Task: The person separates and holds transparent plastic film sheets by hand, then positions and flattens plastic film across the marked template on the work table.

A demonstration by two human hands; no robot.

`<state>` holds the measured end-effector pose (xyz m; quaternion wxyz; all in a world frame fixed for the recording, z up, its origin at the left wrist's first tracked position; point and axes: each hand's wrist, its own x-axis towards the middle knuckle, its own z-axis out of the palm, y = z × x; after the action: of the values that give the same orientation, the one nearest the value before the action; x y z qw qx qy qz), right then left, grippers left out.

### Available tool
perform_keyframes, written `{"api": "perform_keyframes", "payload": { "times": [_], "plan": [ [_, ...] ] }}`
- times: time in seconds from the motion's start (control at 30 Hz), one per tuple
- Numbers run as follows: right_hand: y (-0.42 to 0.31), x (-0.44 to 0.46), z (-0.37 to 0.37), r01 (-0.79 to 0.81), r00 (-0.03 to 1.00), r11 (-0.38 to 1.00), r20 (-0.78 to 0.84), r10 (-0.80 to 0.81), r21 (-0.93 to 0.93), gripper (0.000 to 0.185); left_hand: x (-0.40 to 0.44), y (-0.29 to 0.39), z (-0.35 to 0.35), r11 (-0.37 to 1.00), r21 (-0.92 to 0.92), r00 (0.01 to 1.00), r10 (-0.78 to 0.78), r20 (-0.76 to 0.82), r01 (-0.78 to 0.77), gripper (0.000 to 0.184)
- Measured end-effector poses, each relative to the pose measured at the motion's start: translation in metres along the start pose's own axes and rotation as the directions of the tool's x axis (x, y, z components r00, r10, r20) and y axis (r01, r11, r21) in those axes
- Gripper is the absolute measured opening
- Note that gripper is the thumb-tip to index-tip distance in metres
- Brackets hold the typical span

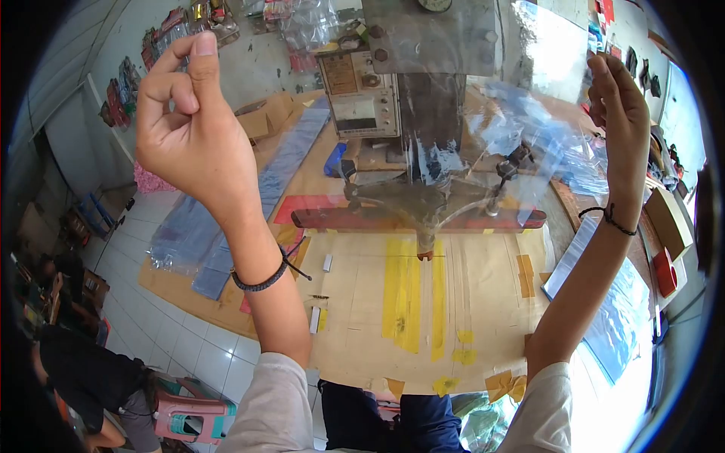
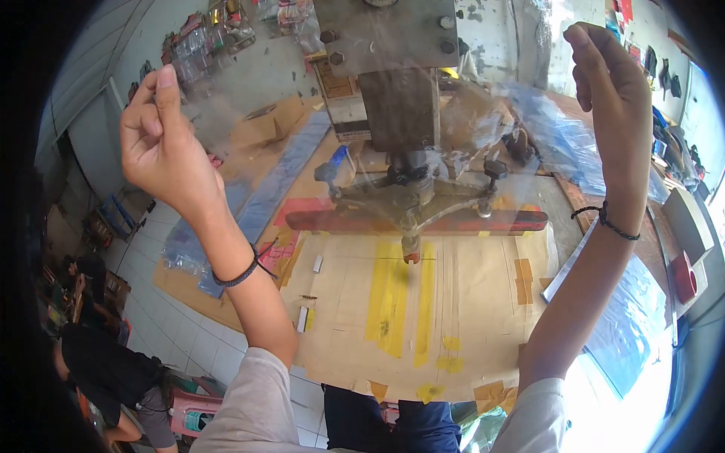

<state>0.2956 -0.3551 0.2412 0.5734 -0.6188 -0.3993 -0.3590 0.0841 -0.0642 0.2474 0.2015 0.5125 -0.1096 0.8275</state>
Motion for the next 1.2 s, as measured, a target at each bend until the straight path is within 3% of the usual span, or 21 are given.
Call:
{"api": "perform_keyframes", "payload": {
  "times": [0.37, 1.2],
  "plan": [
    [-0.005, -0.001, 0.006, -0.001, 1.0, 0.999, 0.002, 0.001, 0.047, 0.034, 0.004, -0.004, -0.005, 0.999, -0.025, 0.999, 0.039, -0.025, -0.04, 0.041],
    [-0.02, -0.005, 0.006, -0.014, 0.999, 0.997, -0.037, 0.016, 0.073, 0.035, 0.004, -0.001, -0.006, 0.999, 0.005, 0.999, -0.051, -0.016, 0.051, 0.044]
  ]
}}
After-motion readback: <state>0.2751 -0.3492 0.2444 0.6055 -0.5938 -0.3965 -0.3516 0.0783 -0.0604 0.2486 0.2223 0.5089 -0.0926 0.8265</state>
